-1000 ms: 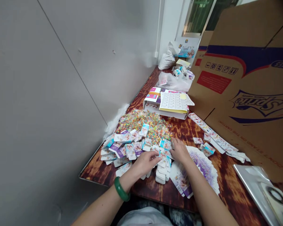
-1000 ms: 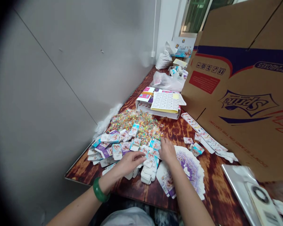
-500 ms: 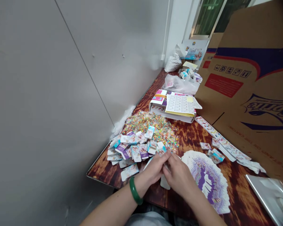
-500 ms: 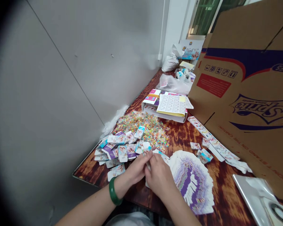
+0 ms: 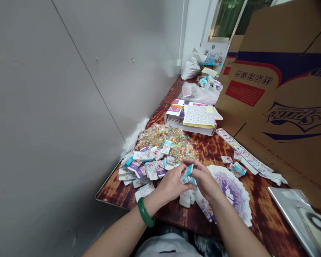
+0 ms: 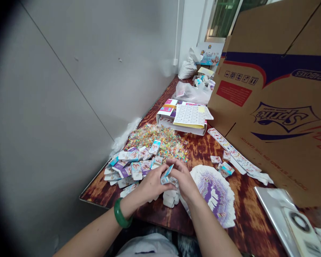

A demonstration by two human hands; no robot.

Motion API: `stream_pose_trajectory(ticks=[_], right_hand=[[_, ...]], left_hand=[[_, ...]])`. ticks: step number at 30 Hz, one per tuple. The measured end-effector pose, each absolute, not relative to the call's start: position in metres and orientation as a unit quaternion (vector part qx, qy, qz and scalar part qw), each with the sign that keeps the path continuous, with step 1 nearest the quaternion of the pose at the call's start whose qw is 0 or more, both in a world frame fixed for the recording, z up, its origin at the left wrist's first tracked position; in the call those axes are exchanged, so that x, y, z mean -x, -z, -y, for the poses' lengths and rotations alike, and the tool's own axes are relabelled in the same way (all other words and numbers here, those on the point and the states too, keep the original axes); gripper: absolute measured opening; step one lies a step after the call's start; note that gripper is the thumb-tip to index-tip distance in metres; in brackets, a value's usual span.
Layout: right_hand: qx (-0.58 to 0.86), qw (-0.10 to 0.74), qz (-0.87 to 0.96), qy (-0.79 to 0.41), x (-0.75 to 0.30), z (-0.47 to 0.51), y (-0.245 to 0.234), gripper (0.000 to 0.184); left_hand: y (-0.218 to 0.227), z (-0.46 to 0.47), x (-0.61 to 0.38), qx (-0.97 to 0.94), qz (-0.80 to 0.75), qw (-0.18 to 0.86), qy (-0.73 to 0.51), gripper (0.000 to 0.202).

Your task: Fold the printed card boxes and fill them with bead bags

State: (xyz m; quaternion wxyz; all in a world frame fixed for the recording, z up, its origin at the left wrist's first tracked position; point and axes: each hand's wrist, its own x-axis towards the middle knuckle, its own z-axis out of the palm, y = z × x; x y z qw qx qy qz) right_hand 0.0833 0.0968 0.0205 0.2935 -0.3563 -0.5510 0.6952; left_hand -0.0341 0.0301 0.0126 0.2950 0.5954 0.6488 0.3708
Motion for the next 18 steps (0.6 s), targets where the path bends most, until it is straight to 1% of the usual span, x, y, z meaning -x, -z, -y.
stream_pose_trajectory(ticks=[3, 5, 8, 10, 13, 15, 18], right_hand=[[0.356, 0.288, 0.540, -0.706, -0.080, -0.094, -0.021, 0.024], [0.343, 0.289, 0.528, -0.721, -0.081, -0.093, -0.023, 0.022], [0.294, 0.289, 0.518, -0.750, -0.084, -0.091, -0.021, 0.025], [0.277, 0.306, 0.529, -0.742, -0.087, -0.091, -0.017, 0.022], [0.301, 0.327, 0.531, -0.721, -0.089, -0.094, -0.009, 0.020], [0.318, 0.332, 0.512, -0.725, -0.089, -0.096, -0.004, 0.023], [0.339, 0.364, 0.496, -0.712, -0.089, -0.098, -0.001, 0.024]], left_hand=[[-0.010, -0.031, 0.036, -0.572, -0.646, 0.321, -0.390, 0.027], [-0.008, -0.033, 0.038, -0.531, -0.622, 0.388, -0.425, 0.024], [-0.006, -0.037, 0.039, -0.447, -0.559, 0.491, -0.497, 0.026], [-0.007, -0.038, 0.038, -0.415, -0.531, 0.516, -0.529, 0.031], [-0.011, -0.037, 0.039, -0.411, -0.535, 0.526, -0.518, 0.037], [-0.014, -0.034, 0.042, -0.423, -0.530, 0.536, -0.503, 0.036], [-0.019, -0.032, 0.049, -0.432, -0.481, 0.575, -0.502, 0.035]])
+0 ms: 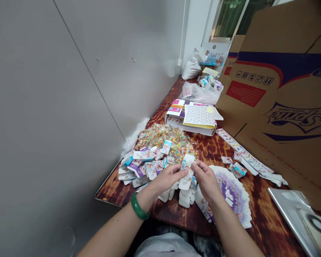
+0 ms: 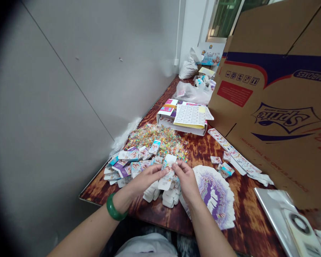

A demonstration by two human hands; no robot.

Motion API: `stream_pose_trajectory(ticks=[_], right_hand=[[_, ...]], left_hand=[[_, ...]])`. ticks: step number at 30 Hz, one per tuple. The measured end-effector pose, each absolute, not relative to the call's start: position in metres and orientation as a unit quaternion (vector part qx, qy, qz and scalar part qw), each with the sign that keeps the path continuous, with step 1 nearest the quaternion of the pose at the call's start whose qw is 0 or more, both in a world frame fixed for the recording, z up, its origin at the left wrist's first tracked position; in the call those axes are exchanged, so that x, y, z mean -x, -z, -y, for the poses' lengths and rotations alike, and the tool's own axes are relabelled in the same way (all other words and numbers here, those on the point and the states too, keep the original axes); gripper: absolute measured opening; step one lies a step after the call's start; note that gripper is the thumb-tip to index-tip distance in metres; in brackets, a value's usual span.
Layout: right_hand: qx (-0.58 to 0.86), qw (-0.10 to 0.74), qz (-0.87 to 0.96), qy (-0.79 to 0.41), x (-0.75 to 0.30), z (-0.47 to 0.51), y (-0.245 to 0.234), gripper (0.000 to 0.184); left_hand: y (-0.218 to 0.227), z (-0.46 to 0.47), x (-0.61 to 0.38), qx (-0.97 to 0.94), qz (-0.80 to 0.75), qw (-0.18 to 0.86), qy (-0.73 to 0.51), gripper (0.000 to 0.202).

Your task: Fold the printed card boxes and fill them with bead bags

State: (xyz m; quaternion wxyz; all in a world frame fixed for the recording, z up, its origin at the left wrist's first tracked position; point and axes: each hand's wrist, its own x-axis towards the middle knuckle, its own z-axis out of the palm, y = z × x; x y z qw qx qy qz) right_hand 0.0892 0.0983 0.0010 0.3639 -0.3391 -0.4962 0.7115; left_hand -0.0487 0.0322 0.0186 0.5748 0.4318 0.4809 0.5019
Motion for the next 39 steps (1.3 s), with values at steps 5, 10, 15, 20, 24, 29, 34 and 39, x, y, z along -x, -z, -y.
stream_pose_trajectory(ticks=[5, 10, 15, 20, 24, 29, 34, 39], right_hand=[[0.349, 0.396, 0.516, -0.675, -0.085, -0.093, -0.004, 0.024], [0.333, 0.456, 0.480, -0.671, -0.079, -0.086, -0.008, 0.041], [0.355, 0.481, 0.490, -0.635, -0.080, -0.087, -0.003, 0.033], [0.367, 0.435, 0.510, -0.645, -0.081, -0.085, -0.002, 0.032], [0.327, 0.459, 0.496, -0.661, -0.081, -0.083, -0.003, 0.037], [0.343, 0.407, 0.578, -0.619, -0.085, -0.088, -0.002, 0.018], [0.359, 0.417, 0.639, -0.538, -0.084, -0.093, -0.003, 0.020], [0.372, 0.479, 0.550, -0.574, -0.076, -0.091, -0.001, 0.039]], left_hand=[[-0.020, -0.035, 0.055, -0.379, -0.481, 0.590, -0.526, 0.032], [-0.014, -0.035, 0.049, -0.348, -0.510, 0.515, -0.594, 0.056], [-0.017, -0.032, 0.046, -0.424, -0.517, 0.485, -0.564, 0.043], [-0.020, -0.032, 0.053, -0.428, -0.493, 0.543, -0.528, 0.033], [-0.019, -0.031, 0.058, -0.423, -0.459, 0.583, -0.520, 0.026], [-0.016, -0.031, 0.064, -0.455, -0.452, 0.578, -0.505, 0.022], [-0.016, -0.029, 0.053, -0.539, -0.561, 0.428, -0.461, 0.043], [-0.012, -0.027, 0.033, -0.571, -0.655, 0.300, -0.394, 0.063]])
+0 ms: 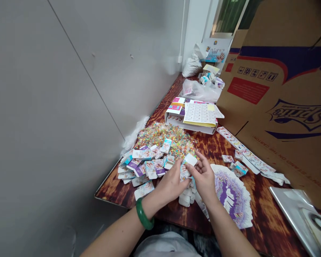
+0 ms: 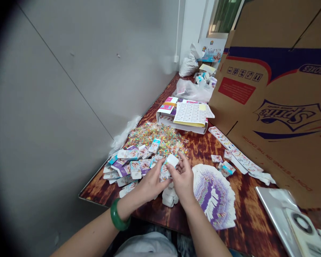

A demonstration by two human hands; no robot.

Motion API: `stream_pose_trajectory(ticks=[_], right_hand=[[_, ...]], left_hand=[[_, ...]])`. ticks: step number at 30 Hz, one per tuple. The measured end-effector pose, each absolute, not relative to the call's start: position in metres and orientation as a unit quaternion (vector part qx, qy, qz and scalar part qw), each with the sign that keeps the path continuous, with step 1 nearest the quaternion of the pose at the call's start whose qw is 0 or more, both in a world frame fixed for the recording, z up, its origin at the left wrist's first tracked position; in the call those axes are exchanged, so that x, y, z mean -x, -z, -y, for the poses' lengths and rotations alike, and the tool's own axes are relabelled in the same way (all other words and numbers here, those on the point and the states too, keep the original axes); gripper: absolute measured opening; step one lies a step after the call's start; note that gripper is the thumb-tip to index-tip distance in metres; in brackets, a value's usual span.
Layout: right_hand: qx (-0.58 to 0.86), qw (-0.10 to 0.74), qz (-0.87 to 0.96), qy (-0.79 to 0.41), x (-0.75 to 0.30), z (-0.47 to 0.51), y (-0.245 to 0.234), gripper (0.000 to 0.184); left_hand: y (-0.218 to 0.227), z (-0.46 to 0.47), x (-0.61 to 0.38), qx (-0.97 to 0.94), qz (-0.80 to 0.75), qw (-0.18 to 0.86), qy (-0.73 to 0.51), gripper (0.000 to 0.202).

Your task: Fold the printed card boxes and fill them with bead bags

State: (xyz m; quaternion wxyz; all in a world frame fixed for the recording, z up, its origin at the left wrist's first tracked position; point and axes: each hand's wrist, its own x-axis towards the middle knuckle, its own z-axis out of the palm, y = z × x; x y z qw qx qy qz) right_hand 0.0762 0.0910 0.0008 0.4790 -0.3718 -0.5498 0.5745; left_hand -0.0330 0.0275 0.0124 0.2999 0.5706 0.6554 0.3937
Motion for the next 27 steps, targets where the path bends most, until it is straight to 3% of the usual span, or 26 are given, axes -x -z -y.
stream_pose_trajectory(ticks=[3, 6, 16, 24, 27], right_hand=[[0.365, 0.463, 0.599, -0.541, -0.079, -0.089, 0.001, 0.025], [0.353, 0.451, 0.623, -0.533, -0.086, -0.089, -0.003, 0.015], [0.356, 0.432, 0.530, -0.637, -0.087, -0.094, -0.026, 0.017], [0.318, 0.475, 0.636, -0.519, -0.083, -0.083, -0.023, 0.011], [0.258, 0.417, 0.727, -0.481, -0.090, -0.090, -0.016, 0.025]], left_hand=[[-0.009, -0.028, 0.030, -0.580, -0.666, 0.265, -0.386, 0.047], [-0.006, -0.028, 0.030, -0.596, -0.658, 0.240, -0.392, 0.043], [0.002, -0.026, 0.030, -0.637, -0.650, 0.149, -0.387, 0.048], [-0.006, -0.024, 0.029, -0.603, -0.649, 0.212, -0.413, 0.043], [-0.016, -0.024, 0.040, -0.584, -0.660, 0.216, -0.421, 0.045]])
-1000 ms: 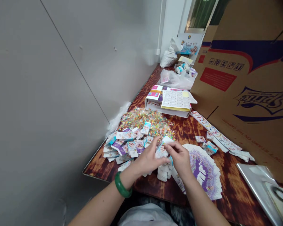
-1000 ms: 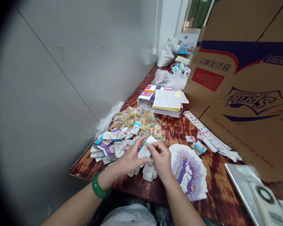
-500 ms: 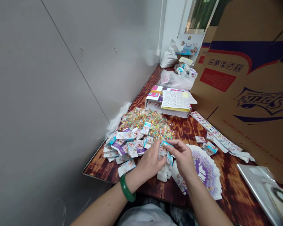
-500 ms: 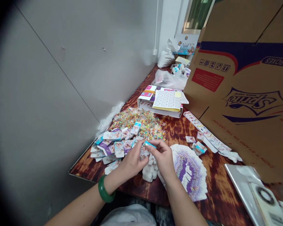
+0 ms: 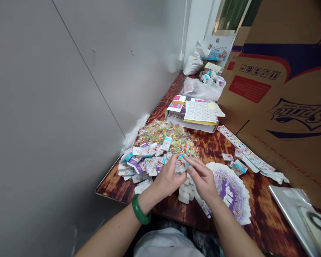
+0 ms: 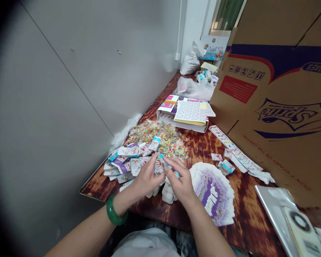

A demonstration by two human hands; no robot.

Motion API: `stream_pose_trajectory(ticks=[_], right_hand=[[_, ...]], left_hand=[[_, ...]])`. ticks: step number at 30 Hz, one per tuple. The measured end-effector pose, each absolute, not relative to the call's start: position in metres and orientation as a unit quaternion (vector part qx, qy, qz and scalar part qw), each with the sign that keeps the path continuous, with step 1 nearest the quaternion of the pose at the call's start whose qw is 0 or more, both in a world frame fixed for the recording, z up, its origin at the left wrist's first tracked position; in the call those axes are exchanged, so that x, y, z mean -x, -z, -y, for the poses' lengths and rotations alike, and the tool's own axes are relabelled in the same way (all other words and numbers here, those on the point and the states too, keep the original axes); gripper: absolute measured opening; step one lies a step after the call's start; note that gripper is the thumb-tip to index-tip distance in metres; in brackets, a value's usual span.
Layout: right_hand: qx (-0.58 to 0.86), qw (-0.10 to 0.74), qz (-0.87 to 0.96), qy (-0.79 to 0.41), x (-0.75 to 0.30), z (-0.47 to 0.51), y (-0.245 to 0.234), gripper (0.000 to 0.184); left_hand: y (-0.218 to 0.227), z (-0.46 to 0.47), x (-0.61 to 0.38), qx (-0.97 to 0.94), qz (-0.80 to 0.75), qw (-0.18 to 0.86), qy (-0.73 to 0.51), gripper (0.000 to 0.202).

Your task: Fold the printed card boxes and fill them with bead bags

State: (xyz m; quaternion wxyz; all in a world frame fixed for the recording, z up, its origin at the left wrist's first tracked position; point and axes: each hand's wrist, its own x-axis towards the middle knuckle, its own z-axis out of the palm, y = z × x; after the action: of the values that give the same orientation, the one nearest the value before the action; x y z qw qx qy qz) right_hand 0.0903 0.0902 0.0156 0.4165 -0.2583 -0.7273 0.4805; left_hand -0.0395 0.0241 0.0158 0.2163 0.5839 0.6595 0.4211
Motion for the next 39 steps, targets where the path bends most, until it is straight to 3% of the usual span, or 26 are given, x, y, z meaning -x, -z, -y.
stream_pose_trajectory(ticks=[5, 10, 13, 18, 20, 22, 25, 27, 28, 30, 32, 35, 39], right_hand=[[0.412, 0.303, 0.768, -0.385, -0.109, -0.136, 0.020, 0.041], [0.471, 0.197, 0.754, -0.412, -0.115, -0.162, 0.060, 0.043], [0.489, 0.197, 0.747, -0.405, -0.111, -0.164, 0.068, 0.039], [0.497, 0.181, 0.744, -0.410, -0.111, -0.173, 0.062, 0.018], [0.496, 0.175, 0.744, -0.413, -0.116, -0.177, 0.050, 0.012], [0.495, 0.185, 0.739, -0.419, -0.122, -0.175, 0.032, 0.017], [0.474, 0.254, 0.686, -0.490, -0.123, -0.158, 0.003, 0.019], [0.432, 0.273, 0.634, -0.581, -0.118, -0.140, -0.011, 0.025], [0.414, 0.270, 0.618, -0.611, -0.114, -0.130, -0.015, 0.027], [0.389, 0.273, 0.615, -0.629, -0.109, -0.116, -0.020, 0.028], [0.382, 0.295, 0.623, -0.615, -0.106, -0.108, -0.022, 0.026], [0.378, 0.320, 0.601, -0.628, -0.106, -0.107, -0.024, 0.019], [0.362, 0.282, 0.545, -0.702, -0.100, -0.107, -0.026, 0.014]], left_hand=[[-0.026, -0.023, 0.087, -0.561, -0.751, 0.118, -0.327, 0.047], [-0.022, -0.016, 0.127, -0.485, -0.863, 0.012, -0.141, 0.050], [-0.023, -0.012, 0.130, -0.476, -0.866, -0.026, -0.152, 0.057], [-0.029, -0.014, 0.118, -0.489, -0.828, -0.060, -0.266, 0.042], [-0.030, -0.017, 0.106, -0.514, -0.790, -0.024, -0.334, 0.031], [-0.026, -0.018, 0.088, -0.551, -0.736, 0.078, -0.384, 0.023], [-0.013, -0.021, 0.058, -0.567, -0.682, 0.254, -0.387, 0.030], [-0.002, -0.025, 0.041, -0.527, -0.645, 0.351, -0.429, 0.056], [0.002, -0.027, 0.036, -0.520, -0.606, 0.395, -0.454, 0.059], [0.007, -0.031, 0.029, -0.521, -0.533, 0.457, -0.485, 0.049], [0.006, -0.032, 0.029, -0.542, -0.512, 0.457, -0.485, 0.037], [0.000, -0.028, 0.031, -0.607, -0.561, 0.344, -0.445, 0.048], [-0.007, -0.023, 0.033, -0.672, -0.594, 0.245, -0.369, 0.052]])
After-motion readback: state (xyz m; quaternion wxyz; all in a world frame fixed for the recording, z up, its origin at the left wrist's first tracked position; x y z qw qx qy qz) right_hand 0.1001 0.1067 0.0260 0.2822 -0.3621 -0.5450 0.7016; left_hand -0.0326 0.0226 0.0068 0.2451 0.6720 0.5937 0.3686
